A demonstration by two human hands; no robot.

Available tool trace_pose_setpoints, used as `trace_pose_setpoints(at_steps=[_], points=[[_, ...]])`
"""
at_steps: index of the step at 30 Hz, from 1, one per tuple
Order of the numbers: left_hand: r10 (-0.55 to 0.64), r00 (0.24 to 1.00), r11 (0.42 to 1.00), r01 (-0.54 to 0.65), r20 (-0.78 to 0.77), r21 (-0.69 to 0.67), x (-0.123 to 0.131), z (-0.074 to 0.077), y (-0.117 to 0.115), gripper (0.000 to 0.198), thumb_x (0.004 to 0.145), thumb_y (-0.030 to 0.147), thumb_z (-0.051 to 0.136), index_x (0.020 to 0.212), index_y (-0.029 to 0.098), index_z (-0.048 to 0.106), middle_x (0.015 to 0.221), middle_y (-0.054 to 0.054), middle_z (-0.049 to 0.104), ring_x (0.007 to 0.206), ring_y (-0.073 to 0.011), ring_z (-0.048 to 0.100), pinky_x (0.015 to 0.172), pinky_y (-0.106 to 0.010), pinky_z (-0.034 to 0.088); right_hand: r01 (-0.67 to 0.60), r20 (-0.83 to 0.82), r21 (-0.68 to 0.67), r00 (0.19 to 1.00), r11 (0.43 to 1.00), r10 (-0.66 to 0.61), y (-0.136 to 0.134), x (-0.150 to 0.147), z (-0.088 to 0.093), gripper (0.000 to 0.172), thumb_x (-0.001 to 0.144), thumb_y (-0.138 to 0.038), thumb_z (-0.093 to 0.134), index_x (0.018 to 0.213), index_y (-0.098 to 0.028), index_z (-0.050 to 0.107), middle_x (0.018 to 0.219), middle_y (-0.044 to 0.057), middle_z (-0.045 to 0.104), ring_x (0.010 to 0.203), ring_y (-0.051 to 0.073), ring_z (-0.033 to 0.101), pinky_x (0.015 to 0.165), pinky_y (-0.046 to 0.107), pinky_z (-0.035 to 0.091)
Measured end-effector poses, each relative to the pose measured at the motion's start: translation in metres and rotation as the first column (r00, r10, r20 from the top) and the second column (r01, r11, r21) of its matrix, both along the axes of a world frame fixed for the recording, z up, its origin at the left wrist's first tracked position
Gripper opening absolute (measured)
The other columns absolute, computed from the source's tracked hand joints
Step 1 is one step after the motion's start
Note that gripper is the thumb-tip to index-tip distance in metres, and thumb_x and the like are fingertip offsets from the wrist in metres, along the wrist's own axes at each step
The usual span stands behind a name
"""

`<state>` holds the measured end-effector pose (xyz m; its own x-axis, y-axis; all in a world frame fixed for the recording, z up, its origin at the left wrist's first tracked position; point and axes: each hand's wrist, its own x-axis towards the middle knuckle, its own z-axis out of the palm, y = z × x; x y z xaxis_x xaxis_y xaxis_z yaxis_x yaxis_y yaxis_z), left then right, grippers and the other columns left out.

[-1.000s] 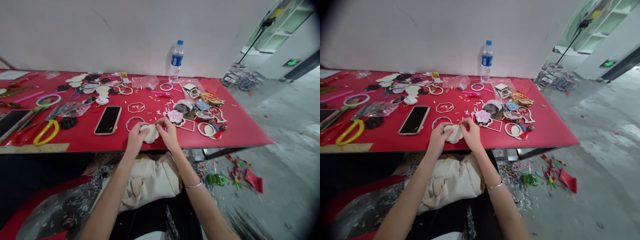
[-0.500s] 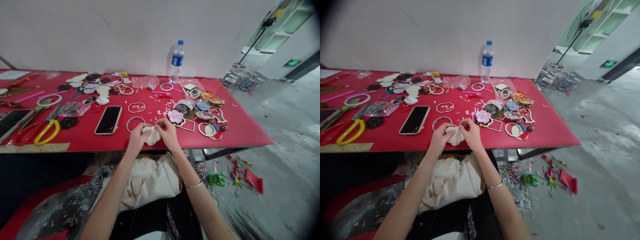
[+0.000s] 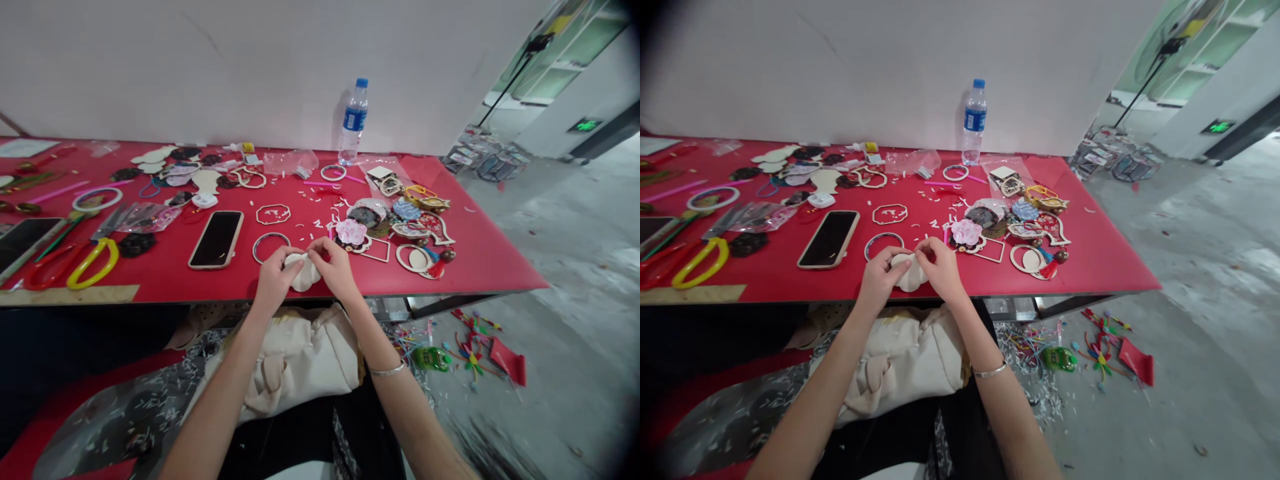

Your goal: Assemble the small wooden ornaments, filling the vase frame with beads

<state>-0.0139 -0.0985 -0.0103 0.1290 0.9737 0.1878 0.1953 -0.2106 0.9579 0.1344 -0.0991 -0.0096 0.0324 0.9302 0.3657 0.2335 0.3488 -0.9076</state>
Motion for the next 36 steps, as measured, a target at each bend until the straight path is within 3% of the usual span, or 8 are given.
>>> trace_pose_setpoints(at_steps=[8, 11, 14, 19, 23, 27, 30, 36], points=[[0.055, 0.998, 0.998, -0.055, 0.039, 0.003, 0.002, -0.007, 0.004, 0.026, 0.079, 0.035, 0.064, 0.097, 0.017, 0.063, 0.085, -0.002, 0.065, 0.075, -0.0156, 0.059, 0.067, -0.025, 0.046, -0.011, -0.013, -0.006, 1.0, 1.0, 0.011, 0.001, 0.0, 0.0, 0.013, 0.08, -0.021, 0.049, 0.088, -0.019, 0.06, 0.085, 0.001, 0.064, 0.077, 0.014, 0.057, 0.075, 0.026, 0.046], [0.126, 0.989, 0.987, -0.132, 0.072, 0.087, 0.0, -0.006, 0.003, 0.028, 0.086, 0.035, 0.056, 0.108, 0.018, 0.059, 0.105, -0.007, 0.065, 0.095, -0.0185, 0.061, 0.079, -0.028, 0.048, 0.051, 0.013, -0.029, 0.999, 0.998, -0.051, 0.002, 0.0, -0.002, 0.014, 0.08, -0.02, 0.05, 0.089, -0.019, 0.06, 0.085, 0.002, 0.065, 0.076, 0.014, 0.057, 0.075, 0.027, 0.046], [0.255, 0.964, 0.945, -0.23, -0.08, 0.231, -0.009, -0.003, 0.003, 0.024, 0.09, 0.029, 0.048, 0.11, 0.019, 0.057, 0.113, -0.009, 0.062, 0.101, -0.0197, 0.06, 0.084, -0.032, 0.049, 0.096, 0.067, -0.026, 0.993, 0.995, -0.094, 0.003, 0.0, -0.005, 0.013, 0.079, -0.019, 0.05, 0.087, -0.018, 0.061, 0.084, 0.003, 0.065, 0.075, 0.015, 0.057, 0.073, 0.028, 0.045], [0.379, 0.666, 0.881, -0.047, -0.643, 0.471, -0.033, 0.002, 0.007, 0.015, 0.085, 0.03, 0.06, 0.094, 0.019, 0.065, 0.097, -0.009, 0.062, 0.098, -0.0272, 0.055, 0.089, -0.043, 0.042, 0.12, 0.142, 0.027, 0.982, 0.992, -0.123, 0.004, 0.0, -0.006, 0.016, 0.081, -0.017, 0.048, 0.086, -0.02, 0.062, 0.09, 0.005, 0.066, 0.087, 0.018, 0.059, 0.08, 0.03, 0.045], [0.346, 0.574, 0.892, 0.045, -0.742, 0.45, -0.041, 0.004, 0.013, 0.009, 0.085, 0.027, 0.06, 0.082, 0.019, 0.064, 0.088, -0.007, 0.063, 0.087, -0.0252, 0.055, 0.081, -0.04, 0.042, 0.142, 0.159, 0.037, 0.976, 0.989, -0.146, 0.005, 0.0, -0.006, 0.016, 0.082, -0.017, 0.047, 0.083, -0.02, 0.063, 0.089, 0.004, 0.065, 0.089, 0.018, 0.058, 0.084, 0.031, 0.045], [0.357, 0.686, 0.872, -0.001, -0.635, 0.489, -0.041, 0.007, 0.017, 0.01, 0.088, 0.024, 0.056, 0.084, 0.018, 0.062, 0.088, -0.007, 0.064, 0.088, -0.0232, 0.056, 0.083, -0.039, 0.043, 0.104, 0.142, 0.048, 0.984, 0.993, -0.11, 0.005, 0.0, -0.005, 0.021, 0.083, -0.017, 0.05, 0.099, -0.02, 0.063, 0.089, 0.003, 0.065, 0.086, 0.017, 0.058, 0.083, 0.03, 0.046], [0.237, 0.833, 0.871, 0.046, -0.5, 0.49, -0.037, 0.013, 0.015, 0.013, 0.09, 0.027, 0.053, 0.085, 0.018, 0.061, 0.09, -0.005, 0.065, 0.089, -0.0208, 0.058, 0.085, -0.037, 0.045, 0.052, 0.166, 0.104, 0.984, 0.993, -0.068, 0.003, -0.001, -0.002, 0.032, 0.083, -0.017, 0.053, 0.114, -0.023, 0.06, 0.092, 0.003, 0.065, 0.089, 0.017, 0.059, 0.086, 0.03, 0.046], [0.068, 0.931, 0.913, 0.088, -0.359, 0.399, -0.033, 0.021, 0.008, 0.024, 0.095, 0.031, 0.043, 0.109, 0.02, 0.059, 0.111, -0.007, 0.064, 0.107, -0.0185, 0.058, 0.097, -0.035, 0.044, 0.164, 0.103, 0.115, 0.979, 0.98, -0.176, 0.0, -0.002, 0.001, 0.016, 0.086, -0.026, 0.056, 0.097, -0.022, 0.067, 0.091, 0.004, 0.067, 0.083, 0.016, 0.06, 0.081, 0.03, 0.047]])
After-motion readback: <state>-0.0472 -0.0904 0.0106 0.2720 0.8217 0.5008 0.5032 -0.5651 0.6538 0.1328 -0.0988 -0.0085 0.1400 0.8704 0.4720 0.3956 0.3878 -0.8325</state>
